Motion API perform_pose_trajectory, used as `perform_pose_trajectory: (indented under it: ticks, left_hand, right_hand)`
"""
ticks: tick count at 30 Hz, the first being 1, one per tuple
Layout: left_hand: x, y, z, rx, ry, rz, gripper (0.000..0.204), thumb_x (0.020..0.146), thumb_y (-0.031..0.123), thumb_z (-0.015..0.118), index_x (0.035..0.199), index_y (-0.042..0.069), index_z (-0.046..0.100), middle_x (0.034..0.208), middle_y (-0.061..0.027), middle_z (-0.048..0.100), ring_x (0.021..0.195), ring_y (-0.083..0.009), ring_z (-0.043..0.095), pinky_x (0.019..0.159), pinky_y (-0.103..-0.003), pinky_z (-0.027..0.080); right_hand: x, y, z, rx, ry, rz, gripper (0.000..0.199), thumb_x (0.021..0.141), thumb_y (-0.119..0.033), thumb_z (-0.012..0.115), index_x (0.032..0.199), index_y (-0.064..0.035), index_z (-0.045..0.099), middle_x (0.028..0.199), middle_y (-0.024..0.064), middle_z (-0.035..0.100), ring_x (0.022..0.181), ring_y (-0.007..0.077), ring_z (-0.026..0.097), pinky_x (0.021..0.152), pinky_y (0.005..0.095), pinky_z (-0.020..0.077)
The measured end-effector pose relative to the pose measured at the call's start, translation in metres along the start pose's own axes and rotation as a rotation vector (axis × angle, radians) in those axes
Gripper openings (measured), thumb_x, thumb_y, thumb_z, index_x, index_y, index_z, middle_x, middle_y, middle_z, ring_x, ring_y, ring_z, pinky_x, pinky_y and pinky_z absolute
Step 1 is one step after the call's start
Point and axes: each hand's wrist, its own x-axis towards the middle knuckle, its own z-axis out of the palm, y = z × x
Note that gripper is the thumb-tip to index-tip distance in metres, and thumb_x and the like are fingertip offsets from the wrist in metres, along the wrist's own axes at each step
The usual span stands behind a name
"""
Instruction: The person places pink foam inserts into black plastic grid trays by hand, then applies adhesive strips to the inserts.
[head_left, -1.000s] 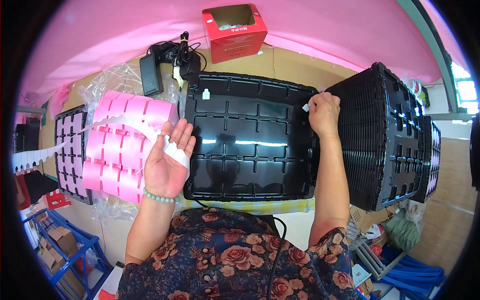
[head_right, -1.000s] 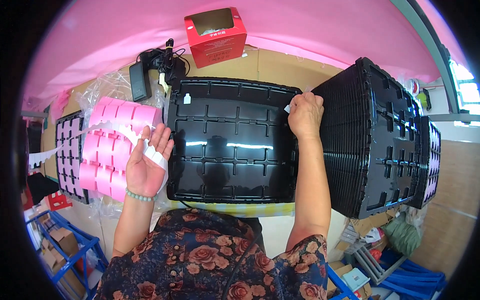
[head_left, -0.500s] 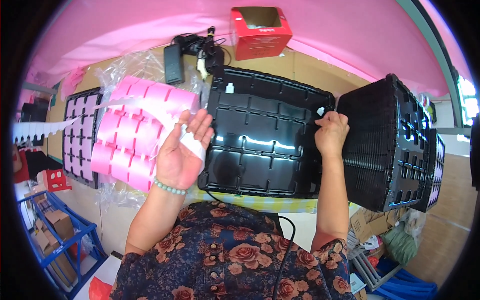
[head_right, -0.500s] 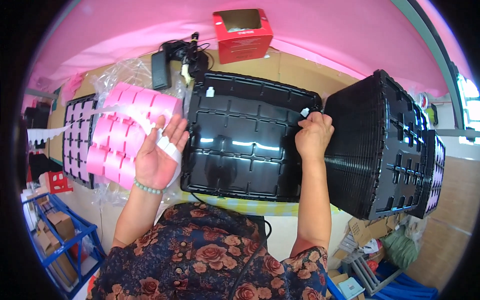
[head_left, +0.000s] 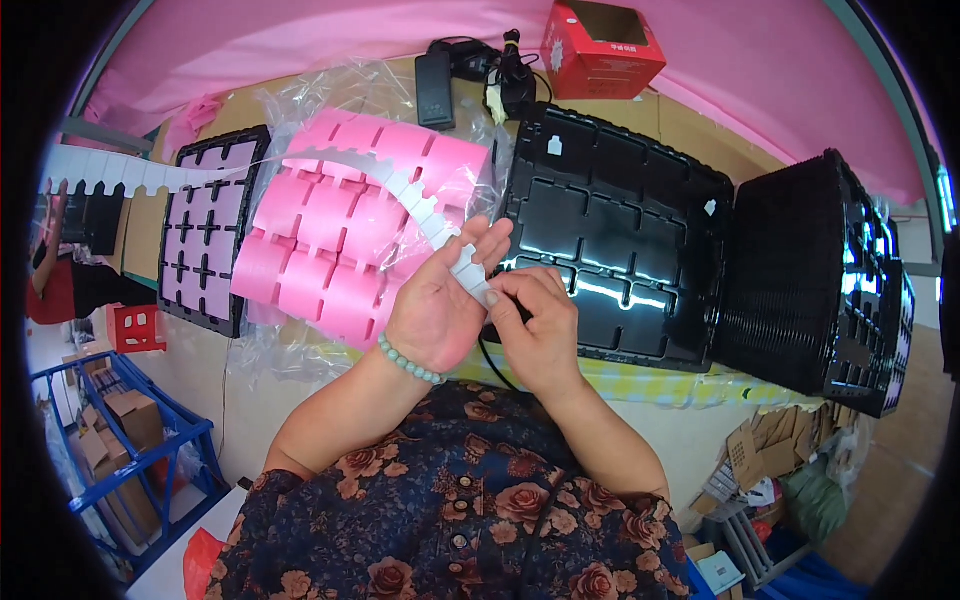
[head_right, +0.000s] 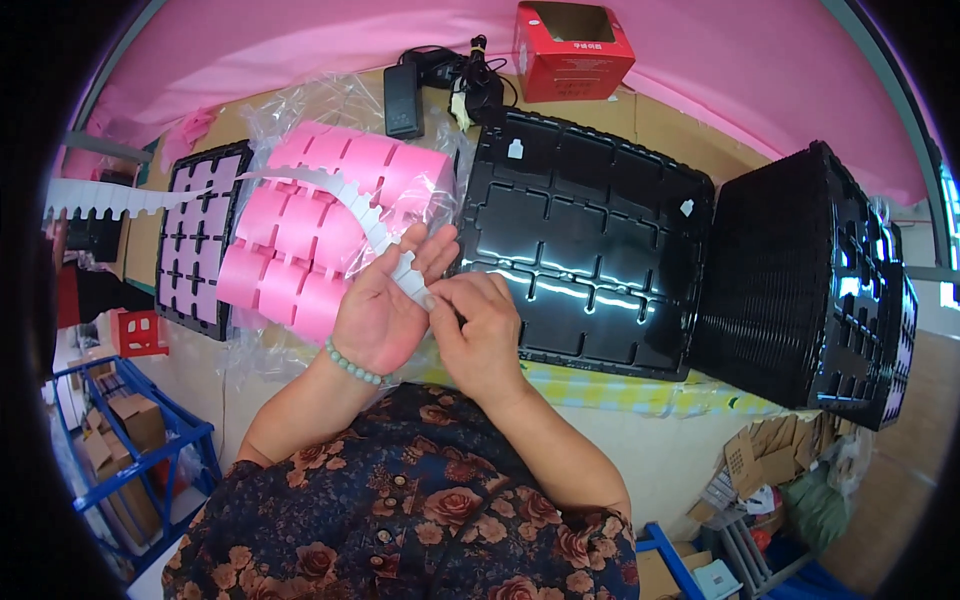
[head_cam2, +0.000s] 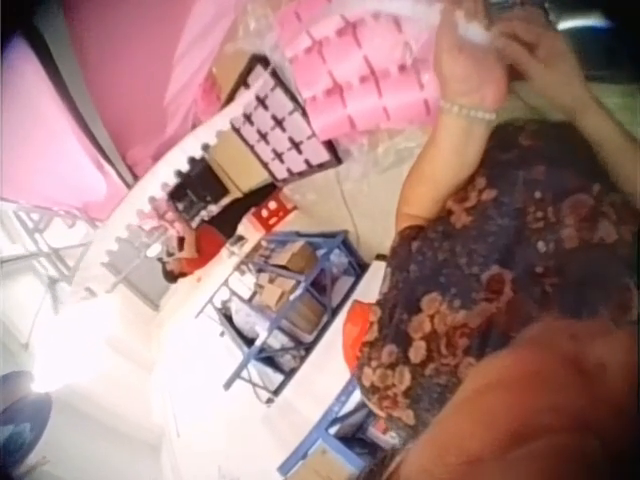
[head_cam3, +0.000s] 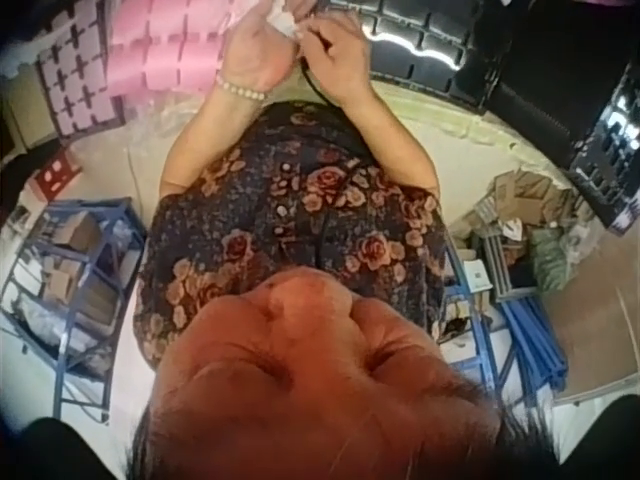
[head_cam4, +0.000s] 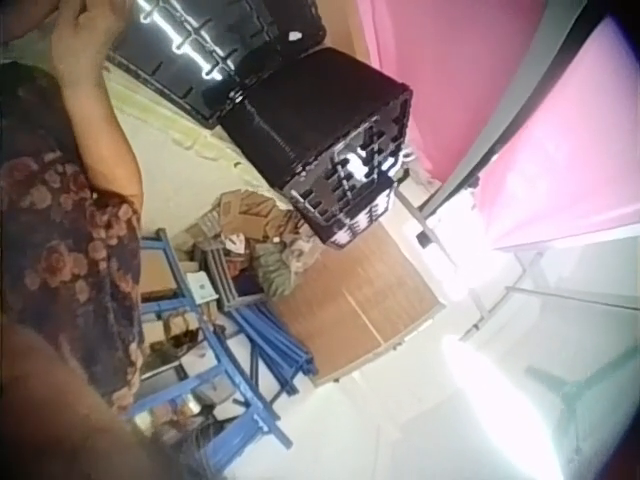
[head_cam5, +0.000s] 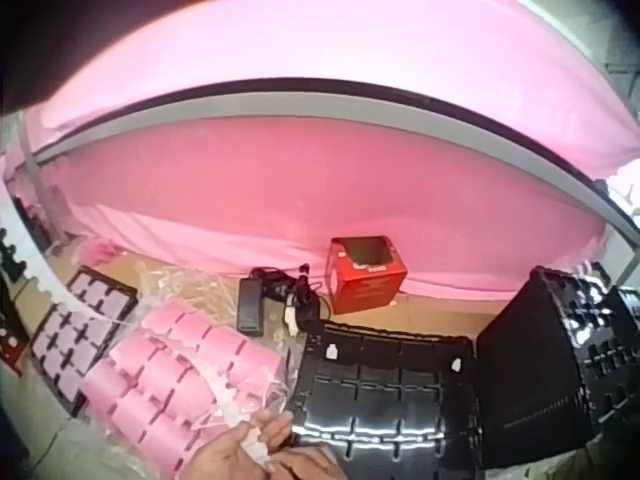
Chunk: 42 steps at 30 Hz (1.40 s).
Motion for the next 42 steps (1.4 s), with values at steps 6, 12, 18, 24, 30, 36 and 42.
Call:
perform_pose_trajectory:
  ticks: [6, 12, 18, 24, 30, 36, 42]
  left_hand:
    - [-0.022, 0.011, -0.022, 0.023, 0.032, -0.070, 0.036, 0.104, 0.029, 0.047, 0.136, 0.011, 0.048, 0.143, -0.0137, 0.050, 0.134, -0.0270, 0.045, 0.113, -0.046, 0.035]
    - [-0.031, 0.038, -0.037, 0.040, 0.053, -0.030, 0.037, 0.105, 0.027, 0.043, 0.138, 0.010, 0.045, 0.146, -0.0167, 0.047, 0.137, -0.0297, 0.043, 0.115, -0.047, 0.035]
    - [-0.034, 0.040, -0.034, 0.073, 0.062, -0.055, 0.037, 0.106, 0.027, 0.042, 0.138, 0.008, 0.045, 0.148, -0.0181, 0.045, 0.139, -0.0308, 0.041, 0.115, -0.046, 0.035]
    - [-0.034, 0.040, -0.035, 0.052, 0.074, -0.020, 0.036, 0.106, 0.028, 0.041, 0.136, 0.009, 0.048, 0.148, -0.0193, 0.045, 0.138, -0.0336, 0.042, 0.115, -0.049, 0.036]
    - [-0.030, 0.033, -0.030, 0.051, 0.042, -0.018, 0.035, 0.106, 0.027, 0.041, 0.135, 0.009, 0.048, 0.147, -0.0185, 0.046, 0.138, -0.0329, 0.042, 0.115, -0.048, 0.035]
    - [-0.027, 0.021, -0.011, 0.076, 0.001, -0.028, 0.036, 0.106, 0.028, 0.042, 0.135, 0.009, 0.048, 0.146, -0.0180, 0.046, 0.138, -0.0319, 0.042, 0.115, -0.048, 0.035]
    - [-0.022, 0.002, 0.004, 0.079, -0.083, -0.083, 0.037, 0.106, 0.026, 0.042, 0.136, 0.006, 0.047, 0.147, -0.0177, 0.045, 0.138, -0.0317, 0.041, 0.117, -0.046, 0.032]
  right_hand:
    - [-0.036, -0.017, 0.010, -0.461, 0.222, -0.479, 0.019, 0.075, -0.001, 0.074, 0.093, -0.0056, 0.072, 0.091, 0.0062, 0.062, 0.083, 0.0265, 0.056, 0.076, 0.0406, 0.0441]
    - [-0.042, 0.022, -0.021, -0.607, 0.189, -0.120, 0.011, 0.077, -0.006, 0.070, 0.088, -0.0086, 0.071, 0.091, 0.0068, 0.062, 0.094, 0.0287, 0.053, 0.081, 0.0422, 0.0399]
    - [-0.020, 0.045, -0.009, -0.697, 0.056, -0.151, 0.001, 0.076, -0.009, 0.072, 0.077, -0.0090, 0.071, 0.085, 0.0047, 0.059, 0.091, 0.0280, 0.053, 0.081, 0.0400, 0.0395]
    - [-0.007, 0.036, -0.007, -0.926, 0.072, -0.059, 0.016, 0.075, -0.010, 0.073, 0.090, -0.0092, 0.070, 0.097, 0.0060, 0.059, 0.097, 0.0281, 0.052, 0.084, 0.0417, 0.0394]
    - [-0.013, 0.048, -0.012, -0.813, 0.033, -0.296, 0.016, 0.072, -0.006, 0.065, 0.086, -0.0107, 0.070, 0.092, 0.0042, 0.058, 0.093, 0.0265, 0.053, 0.082, 0.0413, 0.0398]
    - [-0.021, 0.049, -0.022, -0.874, 0.089, -0.190, 0.027, 0.073, -0.004, 0.063, 0.097, -0.0081, 0.076, 0.089, 0.0036, 0.059, 0.091, 0.0253, 0.053, 0.078, 0.0397, 0.0384]
    - [-0.022, 0.002, -0.017, -0.292, 0.113, -0.165, 0.020, 0.080, -0.016, 0.074, 0.098, -0.0073, 0.073, 0.093, 0.0052, 0.067, 0.087, 0.0258, 0.057, 0.079, 0.0380, 0.0410]
